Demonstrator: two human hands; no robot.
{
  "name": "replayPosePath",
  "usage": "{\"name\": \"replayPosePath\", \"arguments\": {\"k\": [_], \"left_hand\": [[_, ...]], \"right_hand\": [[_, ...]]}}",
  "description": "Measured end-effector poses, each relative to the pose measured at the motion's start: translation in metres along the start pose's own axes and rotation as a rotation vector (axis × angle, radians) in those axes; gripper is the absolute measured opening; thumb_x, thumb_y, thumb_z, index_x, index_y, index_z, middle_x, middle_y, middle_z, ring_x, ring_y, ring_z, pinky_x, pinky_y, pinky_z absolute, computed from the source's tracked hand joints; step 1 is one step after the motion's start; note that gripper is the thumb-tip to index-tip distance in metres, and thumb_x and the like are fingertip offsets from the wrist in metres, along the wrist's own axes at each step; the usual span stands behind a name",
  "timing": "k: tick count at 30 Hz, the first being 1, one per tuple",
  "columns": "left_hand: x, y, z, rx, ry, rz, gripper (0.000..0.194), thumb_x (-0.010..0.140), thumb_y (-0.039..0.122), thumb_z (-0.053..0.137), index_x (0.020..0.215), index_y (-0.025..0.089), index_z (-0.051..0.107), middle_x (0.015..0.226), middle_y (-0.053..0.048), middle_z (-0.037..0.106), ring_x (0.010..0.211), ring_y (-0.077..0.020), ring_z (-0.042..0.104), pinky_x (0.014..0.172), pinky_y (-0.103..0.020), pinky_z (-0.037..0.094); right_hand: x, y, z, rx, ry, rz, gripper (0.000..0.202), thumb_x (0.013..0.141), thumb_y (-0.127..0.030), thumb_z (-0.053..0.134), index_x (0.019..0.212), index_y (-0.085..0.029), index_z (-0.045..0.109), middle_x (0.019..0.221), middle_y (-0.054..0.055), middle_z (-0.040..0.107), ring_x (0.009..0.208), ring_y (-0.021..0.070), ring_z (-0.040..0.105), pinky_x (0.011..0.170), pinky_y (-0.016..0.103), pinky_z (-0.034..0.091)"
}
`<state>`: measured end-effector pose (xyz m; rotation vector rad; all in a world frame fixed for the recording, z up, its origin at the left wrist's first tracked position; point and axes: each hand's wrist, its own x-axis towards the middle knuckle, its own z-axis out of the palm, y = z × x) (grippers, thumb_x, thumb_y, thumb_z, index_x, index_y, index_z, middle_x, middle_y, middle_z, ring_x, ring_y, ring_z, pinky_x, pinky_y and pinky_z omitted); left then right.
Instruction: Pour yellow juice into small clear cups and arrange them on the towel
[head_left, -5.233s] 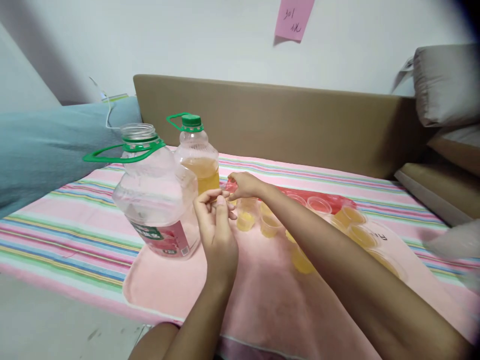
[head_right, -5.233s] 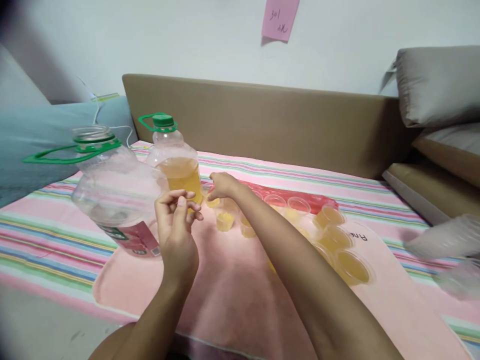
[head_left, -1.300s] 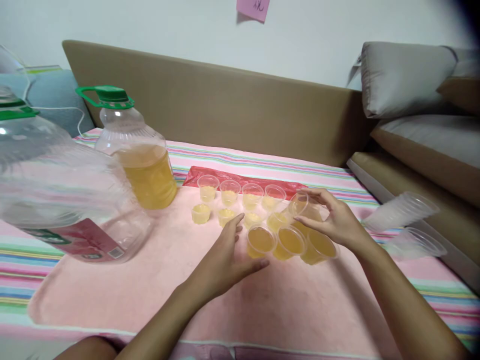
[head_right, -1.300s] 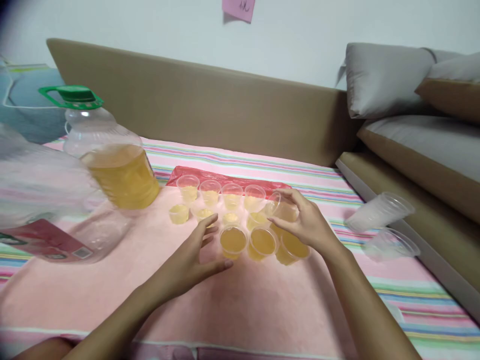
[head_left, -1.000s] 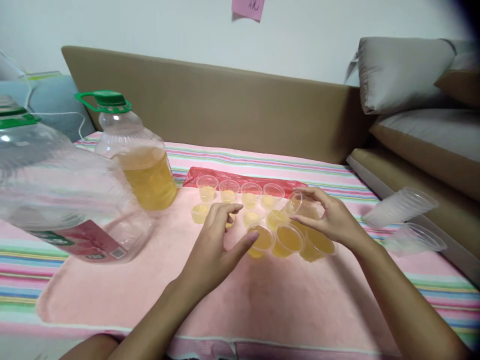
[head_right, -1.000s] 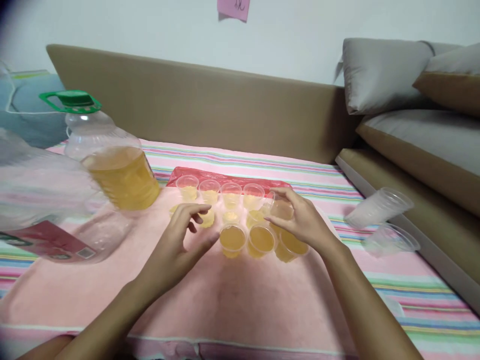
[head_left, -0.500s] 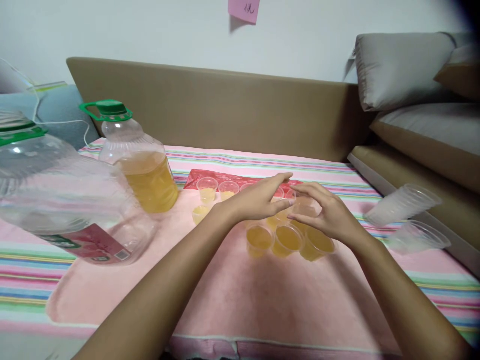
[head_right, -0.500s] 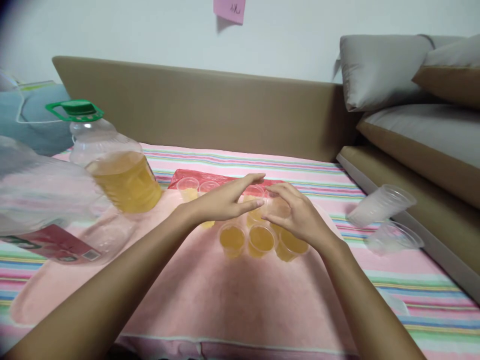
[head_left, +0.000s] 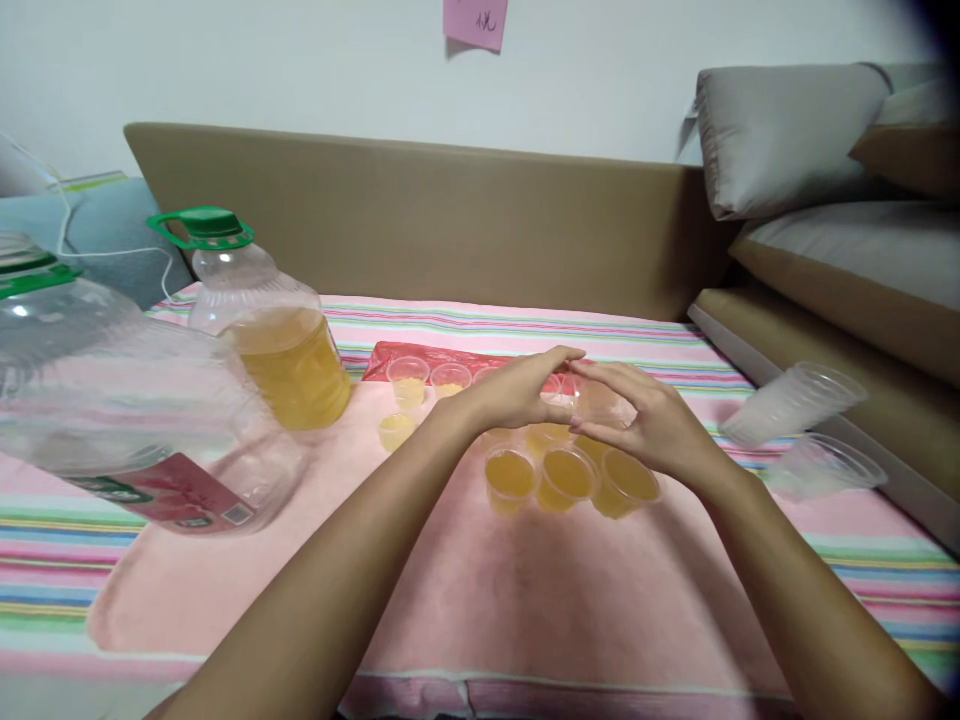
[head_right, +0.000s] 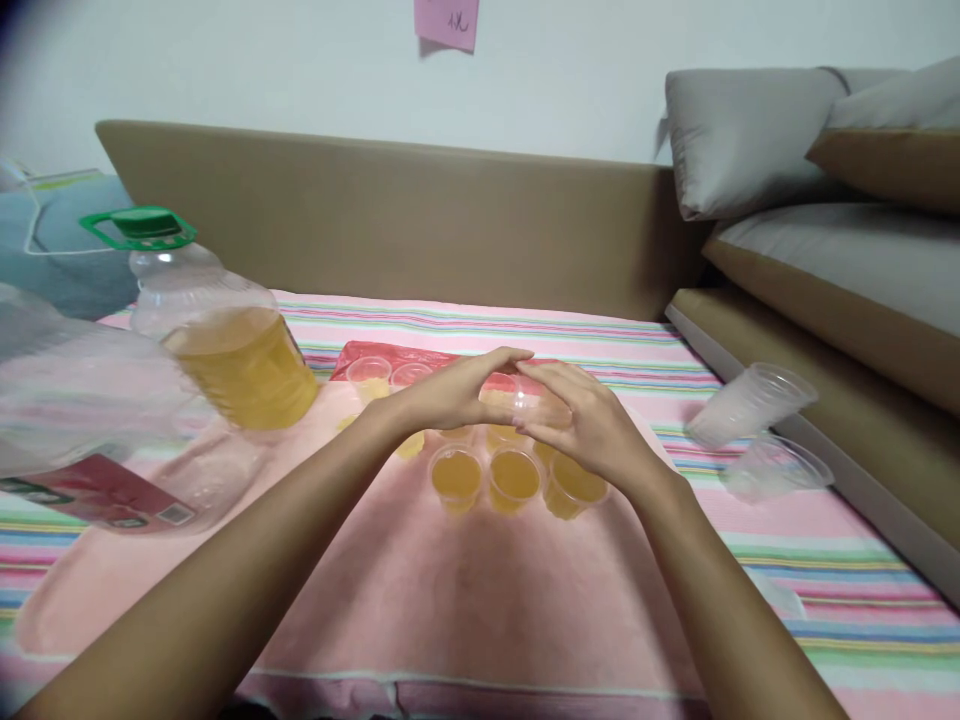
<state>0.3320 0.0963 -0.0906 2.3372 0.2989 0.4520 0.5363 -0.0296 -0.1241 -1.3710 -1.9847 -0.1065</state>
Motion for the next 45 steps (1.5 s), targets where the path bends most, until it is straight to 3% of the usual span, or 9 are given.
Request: {"name": "replayPosePath", "arguments": {"k": [8,11,15,19,27,32,36,40,45], "left_hand": [[-0.010,-0.009,0.007,-0.159,0.083,-0.009,0.071,0.093,0.037,0.078,0.150,0.008,0.048,0.158,-0.025,0.054,0.147,-0.0330,0.054,0.123,-0.050,0.046],[-0.015,-0.012,0.008,-0.206,0.127,-0.036,0.071,0.092,0.042,0.078,0.149,0.011,0.048,0.159,-0.023,0.053,0.149,-0.0326,0.052,0.124,-0.051,0.045],[-0.019,-0.012,0.007,-0.237,0.149,-0.071,0.074,0.090,0.047,0.081,0.149,0.015,0.048,0.160,-0.021,0.054,0.150,-0.0307,0.052,0.124,-0.048,0.045],[-0.022,-0.011,0.006,-0.167,0.115,-0.100,0.076,0.089,0.045,0.081,0.150,0.013,0.048,0.160,-0.021,0.054,0.149,-0.0310,0.053,0.123,-0.048,0.046],[-0.013,0.003,0.011,0.062,0.084,-0.139,0.081,0.086,0.036,0.086,0.152,0.011,0.047,0.161,-0.023,0.053,0.147,-0.0369,0.054,0.119,-0.052,0.048],[-0.009,0.005,0.016,0.086,0.095,-0.129,0.071,0.090,0.034,0.082,0.150,0.016,0.049,0.159,-0.019,0.057,0.145,-0.0334,0.057,0.116,-0.048,0.051],[-0.012,0.005,0.017,0.074,0.119,-0.155,0.071,0.093,0.040,0.079,0.151,0.014,0.048,0.159,-0.019,0.057,0.146,-0.0327,0.057,0.114,-0.046,0.053],[-0.014,0.006,0.016,0.083,0.126,-0.163,0.072,0.093,0.039,0.080,0.152,0.011,0.048,0.159,-0.020,0.058,0.145,-0.0334,0.057,0.115,-0.047,0.053],[-0.014,0.007,0.017,0.092,0.137,-0.148,0.071,0.092,0.039,0.082,0.152,0.015,0.050,0.158,-0.017,0.059,0.143,-0.0321,0.059,0.116,-0.046,0.052]], "right_hand": [[-0.001,-0.002,-0.004,0.013,0.058,0.038,0.061,0.096,-0.050,0.079,0.151,-0.035,0.057,0.147,0.008,0.064,0.136,0.0376,0.059,0.115,0.060,0.049],[-0.004,-0.001,-0.005,0.101,0.130,0.162,0.067,0.093,-0.054,0.082,0.151,-0.033,0.055,0.152,0.009,0.059,0.138,0.0360,0.058,0.118,0.057,0.048],[-0.009,0.003,0.001,0.389,0.221,0.351,0.052,0.096,-0.055,0.078,0.139,-0.030,0.062,0.148,0.009,0.062,0.129,0.0310,0.065,0.113,0.053,0.054],[-0.010,0.005,0.011,0.566,0.314,0.417,0.048,0.089,-0.054,0.085,0.125,-0.026,0.067,0.136,0.009,0.069,0.117,0.0280,0.071,0.103,0.047,0.060],[-0.010,0.003,0.022,0.563,0.324,0.382,0.051,0.086,-0.053,0.088,0.125,-0.028,0.066,0.134,0.009,0.069,0.123,0.0290,0.069,0.113,0.053,0.054],[-0.009,0.004,0.023,0.583,0.345,0.335,0.067,0.086,-0.052,0.089,0.139,-0.033,0.052,0.144,0.010,0.065,0.133,0.0293,0.065,0.118,0.053,0.051],[-0.010,0.005,0.016,0.548,0.402,0.320,0.073,0.098,-0.058,0.075,0.154,-0.041,0.031,0.149,0.011,0.060,0.126,0.0276,0.069,0.111,0.053,0.057],[-0.011,-0.001,0.008,0.427,0.335,0.314,0.041,0.104,-0.060,0.064,0.136,-0.035,0.062,0.148,0.010,0.060,0.136,0.0306,0.062,0.111,0.054,0.057],[-0.009,-0.011,0.008,0.412,0.332,0.294,0.037,0.105,-0.060,0.064,0.130,-0.033,0.068,0.150,0.008,0.059,0.132,0.0284,0.064,0.112,0.050,0.056]]}}
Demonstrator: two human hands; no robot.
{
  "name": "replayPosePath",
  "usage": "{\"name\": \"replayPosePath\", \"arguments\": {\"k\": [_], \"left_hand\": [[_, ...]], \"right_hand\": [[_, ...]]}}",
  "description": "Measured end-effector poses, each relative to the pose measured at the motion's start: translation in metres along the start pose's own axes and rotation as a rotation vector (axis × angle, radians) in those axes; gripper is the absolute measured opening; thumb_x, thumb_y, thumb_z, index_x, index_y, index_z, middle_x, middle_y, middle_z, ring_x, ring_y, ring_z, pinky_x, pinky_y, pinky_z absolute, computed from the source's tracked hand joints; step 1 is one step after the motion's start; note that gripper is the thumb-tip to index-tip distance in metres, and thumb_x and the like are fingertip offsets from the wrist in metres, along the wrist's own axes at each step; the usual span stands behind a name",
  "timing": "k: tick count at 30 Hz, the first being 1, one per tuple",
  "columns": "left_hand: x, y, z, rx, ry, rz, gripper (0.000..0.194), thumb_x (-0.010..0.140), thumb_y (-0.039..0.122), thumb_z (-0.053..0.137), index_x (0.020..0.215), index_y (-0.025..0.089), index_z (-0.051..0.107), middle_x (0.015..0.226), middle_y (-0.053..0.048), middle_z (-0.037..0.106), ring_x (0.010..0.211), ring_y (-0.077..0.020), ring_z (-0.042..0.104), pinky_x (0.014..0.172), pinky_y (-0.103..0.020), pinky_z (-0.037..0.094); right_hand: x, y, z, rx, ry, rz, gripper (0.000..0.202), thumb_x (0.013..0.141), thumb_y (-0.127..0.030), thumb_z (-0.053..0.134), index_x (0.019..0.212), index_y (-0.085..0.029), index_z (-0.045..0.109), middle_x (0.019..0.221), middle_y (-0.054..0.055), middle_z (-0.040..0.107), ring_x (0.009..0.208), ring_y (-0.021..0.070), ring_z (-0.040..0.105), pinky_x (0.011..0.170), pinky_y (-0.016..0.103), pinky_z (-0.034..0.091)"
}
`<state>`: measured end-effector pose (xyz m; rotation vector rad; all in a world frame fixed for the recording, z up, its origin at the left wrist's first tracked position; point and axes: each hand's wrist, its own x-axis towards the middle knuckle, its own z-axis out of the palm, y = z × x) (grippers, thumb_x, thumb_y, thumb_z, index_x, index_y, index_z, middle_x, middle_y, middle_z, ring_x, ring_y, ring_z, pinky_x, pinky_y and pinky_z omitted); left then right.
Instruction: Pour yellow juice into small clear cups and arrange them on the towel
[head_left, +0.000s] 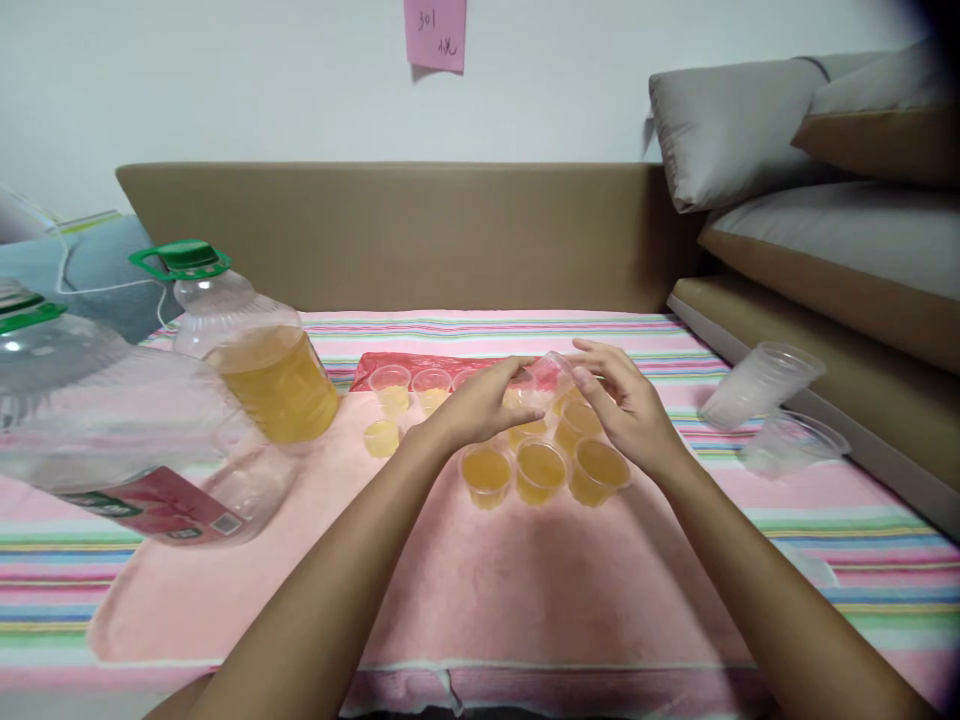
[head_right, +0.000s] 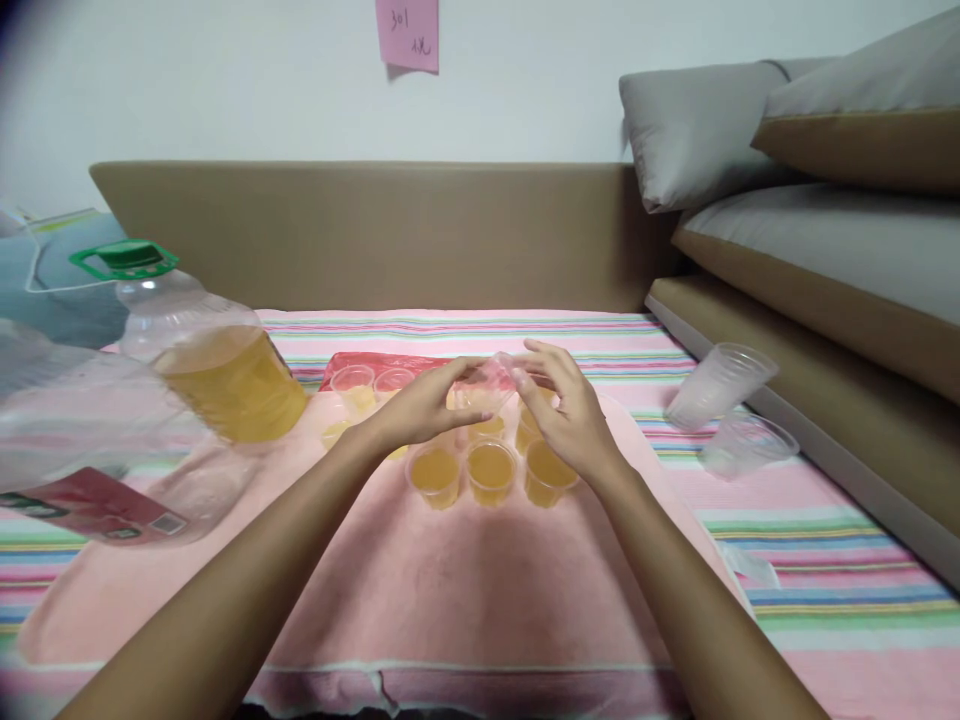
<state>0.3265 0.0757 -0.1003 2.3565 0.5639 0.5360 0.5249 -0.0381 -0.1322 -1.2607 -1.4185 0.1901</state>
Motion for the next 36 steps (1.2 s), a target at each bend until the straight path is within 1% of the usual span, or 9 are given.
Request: {"name": "replayPosePath", "arguments": {"k": [5,9,14,17,21,24,27,33,36], "left_hand": [[-0.0005,0.0001,-0.0001,0.000,0.014,0.010,0.069,0.092,0.038,0.083,0.150,0.018,0.051,0.157,-0.015,0.060,0.143,-0.0319,0.060,0.115,-0.045,0.053],[-0.0001,-0.0002,-0.0003,-0.010,0.019,0.019,0.068,0.092,0.035,0.083,0.149,0.018,0.051,0.156,-0.014,0.061,0.143,-0.0304,0.059,0.114,-0.043,0.053],[-0.0002,-0.0004,0.0009,-0.012,0.027,0.017,0.067,0.091,0.033,0.084,0.148,0.017,0.051,0.155,-0.014,0.062,0.142,-0.0296,0.060,0.116,-0.044,0.051],[-0.0003,0.0004,0.0019,-0.013,0.029,0.014,0.066,0.092,0.034,0.083,0.147,0.018,0.052,0.156,-0.014,0.062,0.143,-0.0298,0.060,0.115,-0.044,0.051],[0.0003,0.0022,0.0024,-0.008,0.027,0.016,0.065,0.093,0.035,0.082,0.148,0.019,0.051,0.157,-0.015,0.060,0.145,-0.0307,0.058,0.117,-0.046,0.051],[0.0011,0.0029,0.0022,-0.002,0.030,0.012,0.064,0.093,0.036,0.081,0.147,0.020,0.051,0.158,-0.014,0.060,0.145,-0.0315,0.058,0.117,-0.047,0.051],[0.0014,0.0031,0.0022,0.006,0.027,0.003,0.064,0.093,0.035,0.081,0.147,0.021,0.051,0.159,-0.014,0.059,0.146,-0.0320,0.057,0.118,-0.048,0.050],[0.0009,0.0027,0.0023,0.028,0.026,0.002,0.064,0.093,0.037,0.081,0.147,0.019,0.052,0.159,-0.015,0.058,0.146,-0.0319,0.057,0.118,-0.048,0.050],[0.0016,0.0018,0.0015,0.037,0.031,0.009,0.064,0.093,0.035,0.081,0.147,0.018,0.052,0.159,-0.016,0.059,0.145,-0.0324,0.057,0.118,-0.049,0.049]], "right_hand": [[0.0008,-0.0003,-0.0008,-0.006,0.005,-0.003,0.038,0.106,-0.059,0.062,0.133,-0.033,0.066,0.149,0.007,0.061,0.126,0.0271,0.067,0.108,0.049,0.057],[0.0013,-0.0017,-0.0028,-0.037,-0.031,-0.014,0.036,0.107,-0.060,0.059,0.129,-0.034,0.070,0.148,0.006,0.062,0.132,0.0280,0.063,0.109,0.050,0.055],[0.0024,-0.0042,-0.0051,-0.050,-0.046,-0.023,0.039,0.109,-0.062,0.054,0.132,-0.033,0.069,0.144,0.007,0.064,0.134,0.0286,0.062,0.112,0.051,0.052],[0.0021,-0.0031,-0.0054,-0.032,-0.037,-0.013,0.043,0.109,-0.063,0.054,0.138,-0.034,0.064,0.147,0.008,0.061,0.132,0.0286,0.062,0.113,0.052,0.052],[0.0016,-0.0017,-0.0053,-0.056,-0.050,0.005,0.043,0.107,-0.066,0.056,0.135,-0.034,0.064,0.150,0.008,0.057,0.129,0.0282,0.063,0.110,0.051,0.054],[0.0022,-0.0022,-0.0067,-0.054,-0.030,0.012,0.048,0.106,-0.068,0.055,0.143,-0.036,0.059,0.150,0.009,0.055,0.130,0.0288,0.062,0.107,0.051,0.055],[0.0031,-0.0034,-0.0086,-0.088,-0.039,-0.010,0.047,0.108,-0.067,0.052,0.140,-0.035,0.063,0.148,0.009,0.058,0.135,0.0301,0.059,0.108,0.051,0.055],[0.0032,-0.0049,-0.0071,-0.115,-0.045,0.007,0.050,0.107,-0.069,0.053,0.141,-0.034,0.065,0.144,0.009,0.061,0.126,0.0292,0.064,0.106,0.050,0.055],[0.0034,-0.0056,-0.0064,-0.104,-0.049,-0.015,0.048,0.108,-0.067,0.052,0.140,-0.035,0.066,0.144,0.009,0.061,0.129,0.0284,0.062,0.106,0.048,0.056]]}}
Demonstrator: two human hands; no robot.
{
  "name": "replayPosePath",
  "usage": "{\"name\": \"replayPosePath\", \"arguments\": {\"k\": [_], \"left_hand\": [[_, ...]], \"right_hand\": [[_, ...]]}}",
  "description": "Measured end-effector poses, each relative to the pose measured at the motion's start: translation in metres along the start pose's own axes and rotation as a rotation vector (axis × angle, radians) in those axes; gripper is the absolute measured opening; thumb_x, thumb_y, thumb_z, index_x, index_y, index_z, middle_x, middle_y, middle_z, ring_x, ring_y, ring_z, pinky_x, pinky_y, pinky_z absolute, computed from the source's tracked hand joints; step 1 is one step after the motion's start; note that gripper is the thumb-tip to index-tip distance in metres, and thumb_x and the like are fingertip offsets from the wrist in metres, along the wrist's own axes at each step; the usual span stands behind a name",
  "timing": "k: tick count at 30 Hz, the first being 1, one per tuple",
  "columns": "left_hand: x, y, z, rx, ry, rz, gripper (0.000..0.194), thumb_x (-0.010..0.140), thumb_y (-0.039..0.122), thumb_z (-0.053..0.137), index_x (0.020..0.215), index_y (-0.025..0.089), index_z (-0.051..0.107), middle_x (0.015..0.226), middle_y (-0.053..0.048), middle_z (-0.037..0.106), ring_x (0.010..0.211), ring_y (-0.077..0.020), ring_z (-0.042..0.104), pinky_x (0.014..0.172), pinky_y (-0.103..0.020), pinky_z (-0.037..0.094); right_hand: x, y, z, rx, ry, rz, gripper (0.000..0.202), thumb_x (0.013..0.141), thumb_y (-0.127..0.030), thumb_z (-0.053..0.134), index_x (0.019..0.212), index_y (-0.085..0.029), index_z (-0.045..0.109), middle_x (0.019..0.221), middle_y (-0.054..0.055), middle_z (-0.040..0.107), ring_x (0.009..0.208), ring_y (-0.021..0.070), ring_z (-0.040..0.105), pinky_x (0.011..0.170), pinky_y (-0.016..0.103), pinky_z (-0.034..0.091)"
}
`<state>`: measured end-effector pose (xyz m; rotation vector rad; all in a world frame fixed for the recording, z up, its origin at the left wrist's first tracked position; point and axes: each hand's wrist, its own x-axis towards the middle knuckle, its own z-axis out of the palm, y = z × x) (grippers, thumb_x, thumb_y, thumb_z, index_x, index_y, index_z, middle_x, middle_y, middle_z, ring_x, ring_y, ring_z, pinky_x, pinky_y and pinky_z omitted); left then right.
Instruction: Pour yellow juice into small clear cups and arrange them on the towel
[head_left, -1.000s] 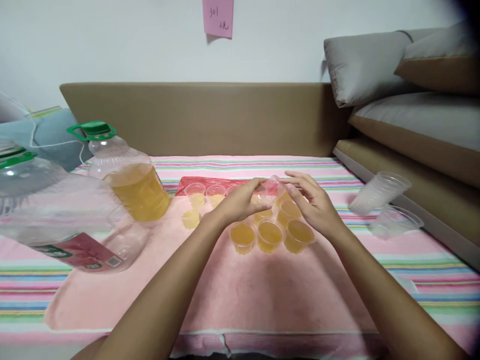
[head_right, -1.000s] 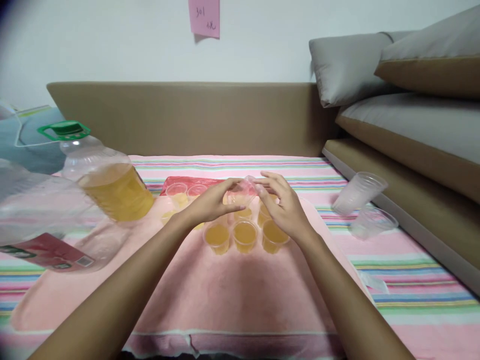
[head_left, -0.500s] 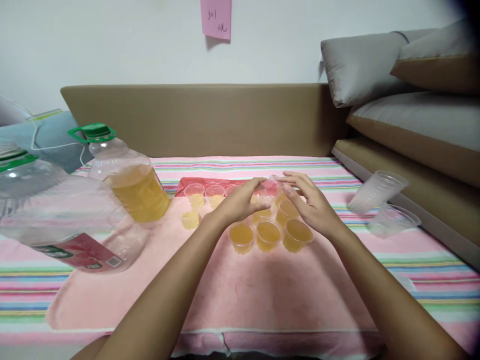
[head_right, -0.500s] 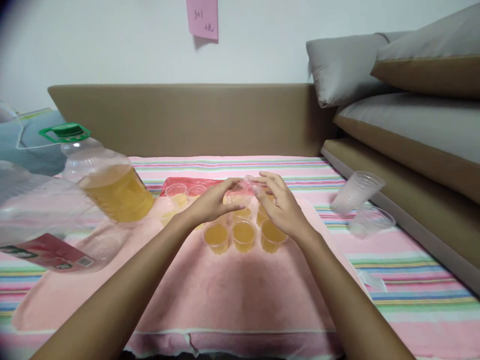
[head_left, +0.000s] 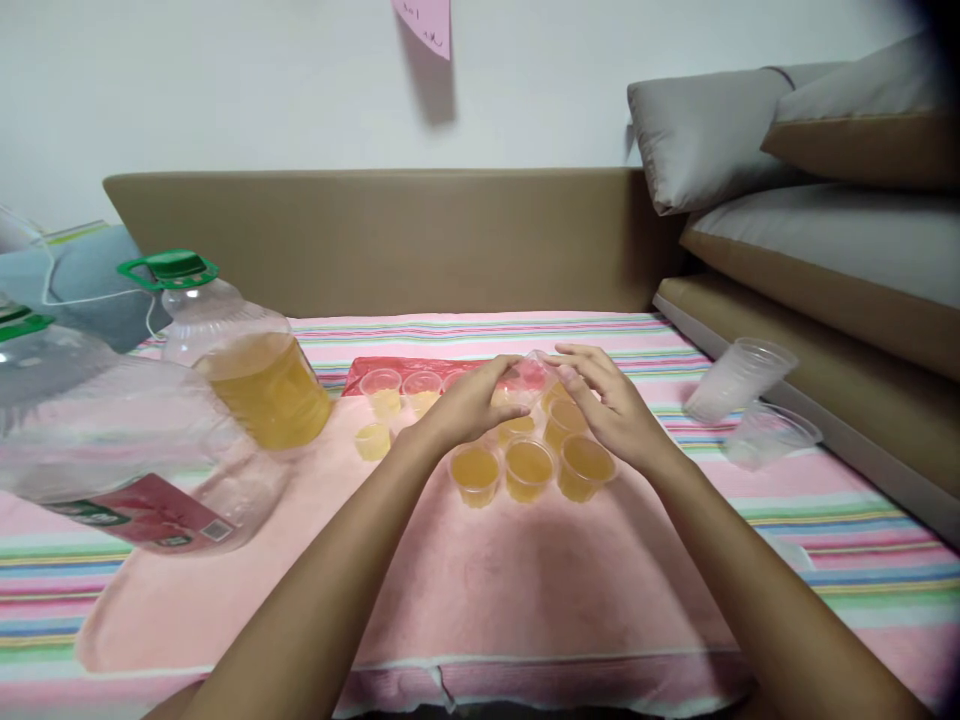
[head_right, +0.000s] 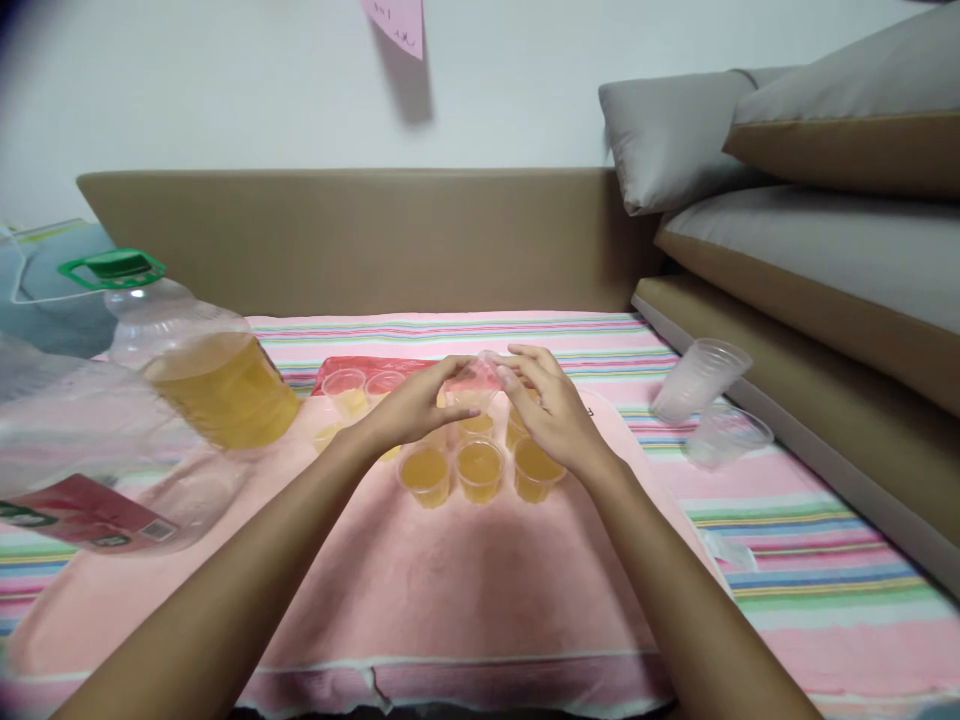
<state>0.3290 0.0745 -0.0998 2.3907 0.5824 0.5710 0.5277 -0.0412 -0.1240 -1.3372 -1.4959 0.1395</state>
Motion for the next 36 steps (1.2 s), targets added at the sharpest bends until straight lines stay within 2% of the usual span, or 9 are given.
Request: {"name": "replayPosePath", "arguments": {"k": [3,7,12,16,24,30,36], "left_hand": [[0.0001,-0.0016,-0.0010,0.002,0.002,0.010,0.064,0.093,0.035,0.081,0.147,0.017,0.052,0.157,-0.016,0.060,0.144,-0.0323,0.058,0.117,-0.049,0.050],[-0.0009,-0.0026,-0.0022,0.005,0.005,0.020,0.062,0.094,0.037,0.080,0.147,0.020,0.053,0.158,-0.015,0.060,0.145,-0.0314,0.057,0.117,-0.048,0.050],[-0.0012,-0.0017,-0.0007,0.015,0.009,0.014,0.063,0.094,0.036,0.079,0.148,0.018,0.052,0.159,-0.016,0.058,0.145,-0.0316,0.057,0.119,-0.048,0.049],[-0.0015,-0.0013,0.0008,0.015,0.003,0.003,0.064,0.093,0.035,0.080,0.148,0.020,0.052,0.159,-0.014,0.059,0.146,-0.0317,0.057,0.119,-0.048,0.048],[-0.0020,-0.0004,0.0001,0.005,0.004,0.011,0.065,0.094,0.036,0.080,0.149,0.017,0.051,0.159,-0.015,0.058,0.145,-0.0313,0.057,0.119,-0.047,0.048],[-0.0019,-0.0005,0.0002,0.000,0.006,0.016,0.063,0.095,0.037,0.077,0.149,0.020,0.050,0.159,-0.014,0.059,0.146,-0.0310,0.057,0.119,-0.048,0.048],[-0.0028,-0.0003,-0.0004,-0.008,-0.003,0.017,0.063,0.095,0.035,0.078,0.149,0.019,0.050,0.159,-0.015,0.058,0.146,-0.0302,0.056,0.120,-0.047,0.048]], "right_hand": [[0.0003,0.0005,-0.0011,-0.019,-0.012,-0.023,0.045,0.110,-0.066,0.050,0.133,-0.034,0.071,0.143,0.008,0.062,0.136,0.0285,0.058,0.109,0.048,0.055],[-0.0003,0.0038,-0.0023,0.003,-0.022,0.010,0.049,0.110,-0.068,0.047,0.141,-0.035,0.066,0.147,0.008,0.060,0.137,0.0289,0.058,0.113,0.051,0.052],[-0.0010,0.0051,-0.0013,0.033,-0.014,0.041,0.053,0.109,-0.069,0.049,0.149,-0.036,0.055,0.147,0.009,0.059,0.123,0.0274,0.064,0.107,0.050,0.054],[-0.0004,0.0006,-0.0021,0.008,-0.040,0.019,0.047,0.109,-0.068,0.050,0.138,-0.035,0.064,0.141,0.008,0.062,0.121,0.0276,0.065,0.104,0.048,0.056],[-0.0011,-0.0008,-0.0003,0.010,-0.013,0.031,0.048,0.107,-0.068,0.054,0.141,-0.034,0.061,0.144,0.009,0.060,0.119,0.0274,0.065,0.104,0.049,0.056],[-0.0003,-0.0008,-0.0008,0.007,0.001,0.013,0.047,0.109,-0.067,0.049,0.140,-0.034,0.063,0.143,0.008,0.062,0.128,0.0284,0.062,0.109,0.050,0.053],[-0.0006,-0.0005,-0.0009,-0.005,-0.022,0.006,0.047,0.109,-0.068,0.048,0.135,-0.034,0.067,0.140,0.008,0.064,0.125,0.0283,0.064,0.102,0.047,0.057]]}}
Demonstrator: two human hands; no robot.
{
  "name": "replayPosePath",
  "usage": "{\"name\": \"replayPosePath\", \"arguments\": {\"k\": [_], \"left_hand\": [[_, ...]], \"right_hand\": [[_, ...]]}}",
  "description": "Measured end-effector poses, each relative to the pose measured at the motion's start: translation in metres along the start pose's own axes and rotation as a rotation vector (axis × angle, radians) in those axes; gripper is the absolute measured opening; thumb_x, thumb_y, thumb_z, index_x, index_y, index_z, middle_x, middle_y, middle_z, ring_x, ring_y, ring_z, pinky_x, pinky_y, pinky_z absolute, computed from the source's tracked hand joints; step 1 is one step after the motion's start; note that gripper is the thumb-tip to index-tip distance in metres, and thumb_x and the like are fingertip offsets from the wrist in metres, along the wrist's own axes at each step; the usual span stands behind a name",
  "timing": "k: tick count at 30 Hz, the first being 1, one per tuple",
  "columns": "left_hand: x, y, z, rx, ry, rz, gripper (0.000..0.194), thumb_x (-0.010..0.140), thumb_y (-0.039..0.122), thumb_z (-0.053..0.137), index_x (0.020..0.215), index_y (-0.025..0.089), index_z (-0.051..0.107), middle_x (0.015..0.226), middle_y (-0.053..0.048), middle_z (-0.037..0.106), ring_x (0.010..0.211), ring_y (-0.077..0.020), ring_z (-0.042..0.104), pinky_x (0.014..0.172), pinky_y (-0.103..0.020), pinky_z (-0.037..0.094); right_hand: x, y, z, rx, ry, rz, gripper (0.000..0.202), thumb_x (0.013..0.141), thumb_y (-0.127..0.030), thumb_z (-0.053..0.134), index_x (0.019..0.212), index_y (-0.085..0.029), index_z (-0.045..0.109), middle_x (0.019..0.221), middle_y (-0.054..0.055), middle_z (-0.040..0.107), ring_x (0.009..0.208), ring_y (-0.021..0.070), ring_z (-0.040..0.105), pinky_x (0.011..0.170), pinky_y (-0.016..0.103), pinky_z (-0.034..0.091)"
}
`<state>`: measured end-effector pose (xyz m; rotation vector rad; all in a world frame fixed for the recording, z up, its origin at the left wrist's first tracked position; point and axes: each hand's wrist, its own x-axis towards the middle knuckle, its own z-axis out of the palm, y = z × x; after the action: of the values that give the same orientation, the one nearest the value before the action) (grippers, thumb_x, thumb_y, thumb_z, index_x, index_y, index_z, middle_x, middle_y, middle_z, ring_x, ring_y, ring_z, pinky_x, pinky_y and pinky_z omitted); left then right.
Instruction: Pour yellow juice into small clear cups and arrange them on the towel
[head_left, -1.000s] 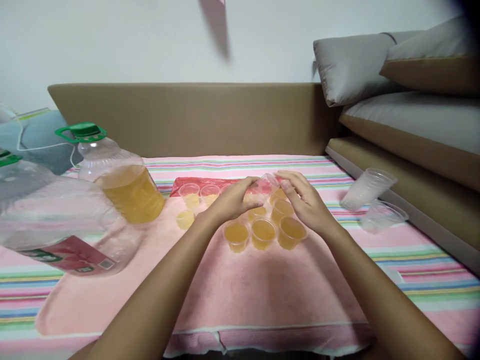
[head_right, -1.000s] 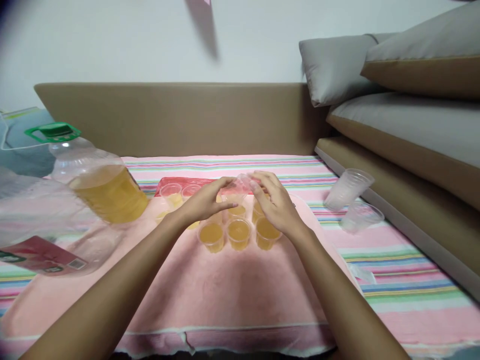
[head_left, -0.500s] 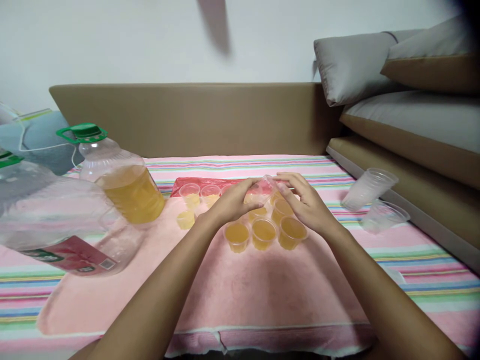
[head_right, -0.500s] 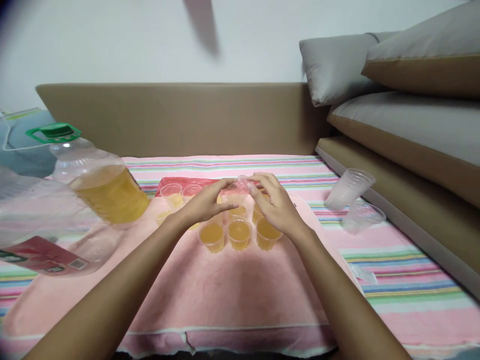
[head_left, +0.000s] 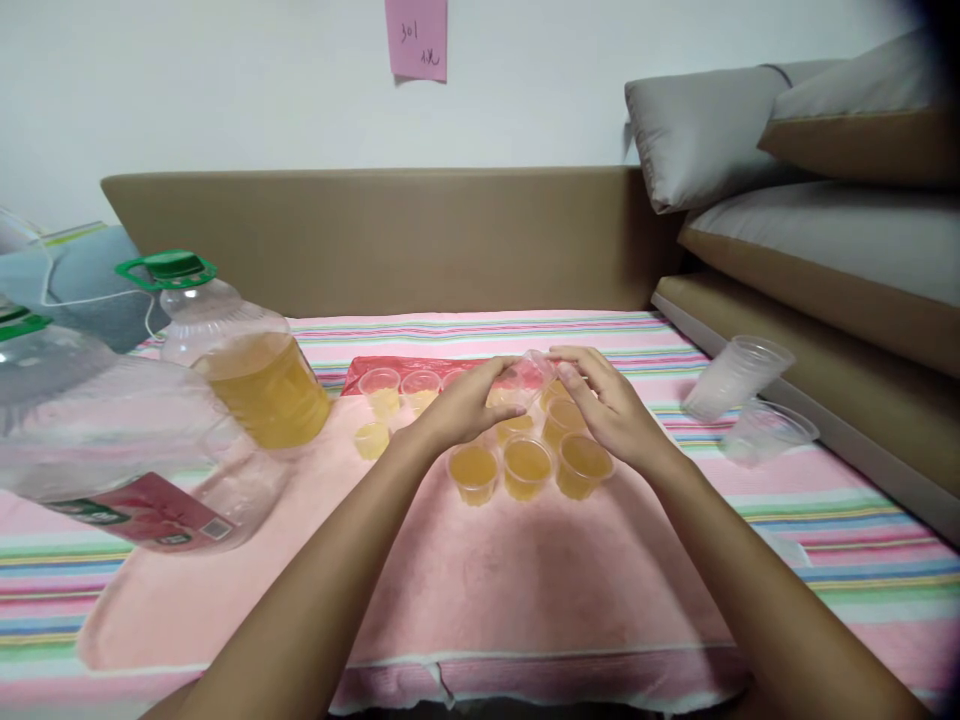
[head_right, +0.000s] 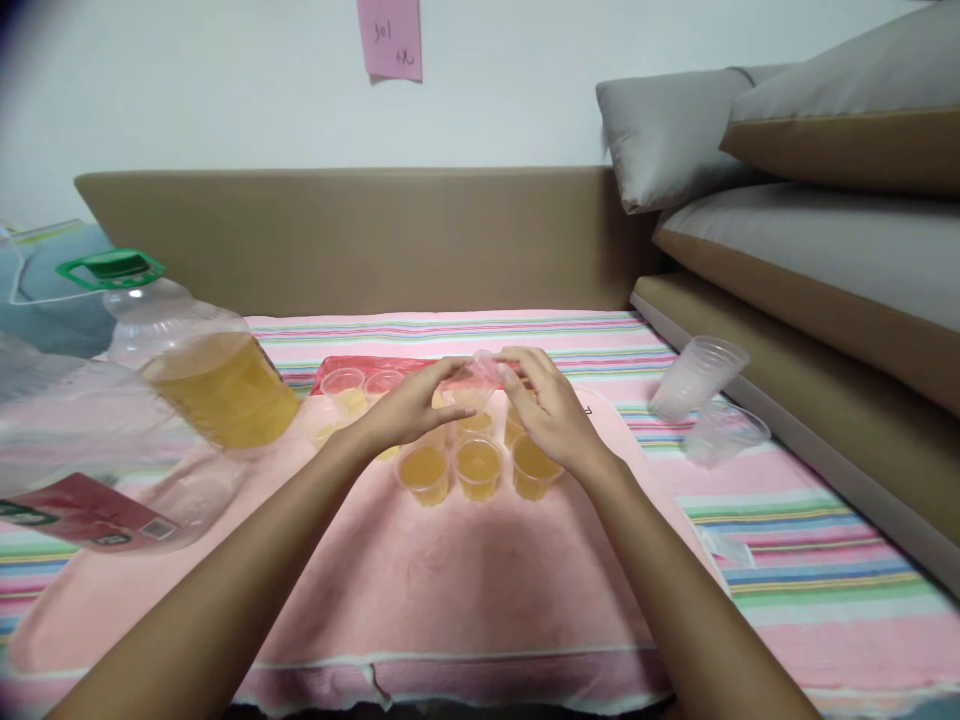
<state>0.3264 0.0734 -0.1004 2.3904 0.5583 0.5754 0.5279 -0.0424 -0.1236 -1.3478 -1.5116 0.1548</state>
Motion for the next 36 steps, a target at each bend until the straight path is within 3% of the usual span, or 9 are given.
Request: {"name": "replayPosePath", "arguments": {"k": [6,10,16,21,25,28,32,36], "left_hand": [[-0.002,0.005,0.001,-0.002,-0.007,-0.003,0.064,0.096,0.036,0.078,0.150,0.017,0.049,0.158,-0.015,0.059,0.145,-0.0294,0.057,0.119,-0.045,0.049],[0.000,0.006,0.000,0.014,-0.003,0.017,0.064,0.095,0.034,0.078,0.151,0.018,0.049,0.161,-0.016,0.056,0.148,-0.0304,0.055,0.121,-0.047,0.046],[0.000,0.006,-0.002,0.029,-0.004,0.017,0.064,0.096,0.033,0.077,0.151,0.019,0.049,0.160,-0.015,0.057,0.147,-0.0304,0.055,0.120,-0.047,0.047],[-0.001,0.005,-0.001,0.052,-0.002,0.001,0.064,0.096,0.032,0.078,0.151,0.016,0.049,0.161,-0.017,0.055,0.148,-0.0323,0.055,0.120,-0.048,0.048],[-0.001,0.005,-0.001,0.064,-0.005,0.002,0.063,0.096,0.031,0.078,0.150,0.017,0.049,0.160,-0.017,0.057,0.146,-0.0319,0.056,0.120,-0.049,0.048],[-0.002,0.005,0.000,0.076,-0.001,0.008,0.063,0.097,0.032,0.077,0.152,0.017,0.048,0.161,-0.017,0.056,0.147,-0.0314,0.056,0.120,-0.048,0.049],[-0.003,0.001,0.001,0.110,-0.001,0.031,0.066,0.097,0.031,0.077,0.153,0.014,0.047,0.159,-0.018,0.057,0.145,-0.0322,0.057,0.119,-0.050,0.049],[0.000,-0.001,-0.002,0.169,-0.001,0.118,0.061,0.100,0.025,0.073,0.154,0.020,0.048,0.161,-0.016,0.055,0.147,-0.0307,0.054,0.123,-0.052,0.045]], "right_hand": [[0.002,-0.003,-0.003,-0.026,0.008,-0.049,0.045,0.110,-0.067,0.047,0.125,-0.033,0.074,0.137,0.007,0.065,0.132,0.0291,0.061,0.106,0.047,0.055],[0.002,-0.003,-0.005,-0.029,0.027,-0.043,0.044,0.110,-0.065,0.047,0.125,-0.032,0.072,0.133,0.007,0.067,0.125,0.0284,0.064,0.102,0.045,0.056],[0.000,-0.004,0.000,0.016,-0.026,0.015,0.043,0.108,-0.064,0.054,0.136,-0.032,0.062,0.142,0.008,0.063,0.114,0.0266,0.067,0.101,0.047,0.056],[-0.001,-0.004,0.003,0.044,0.078,0.037,0.054,0.104,-0.068,0.058,0.142,-0.030,0.052,0.147,0.012,0.057,0.115,0.0274,0.067,0.101,0.050,0.056],[-0.002,-0.003,0.005,0.021,-0.015,0.020,0.048,0.106,-0.066,0.056,0.138,-0.031,0.056,0.143,0.011,0.059,0.117,0.0270,0.066,0.103,0.050,0.056],[-0.002,-0.003,0.006,0.037,0.089,0.021,0.059,0.105,-0.069,0.056,0.150,-0.032,0.047,0.148,0.013,0.056,0.119,0.0278,0.066,0.104,0.052,0.056],[-0.001,-0.005,0.001,-0.062,0.010,-0.047,0.041,0.109,-0.061,0.053,0.135,-0.032,0.066,0.152,0.010,0.056,0.143,0.0308,0.053,0.121,0.057,0.043],[0.001,-0.005,-0.008,-0.059,0.044,-0.044,0.060,0.099,-0.055,0.071,0.152,-0.031,0.055,0.148,0.010,0.058,0.129,0.0297,0.063,0.110,0.053,0.053]]}}
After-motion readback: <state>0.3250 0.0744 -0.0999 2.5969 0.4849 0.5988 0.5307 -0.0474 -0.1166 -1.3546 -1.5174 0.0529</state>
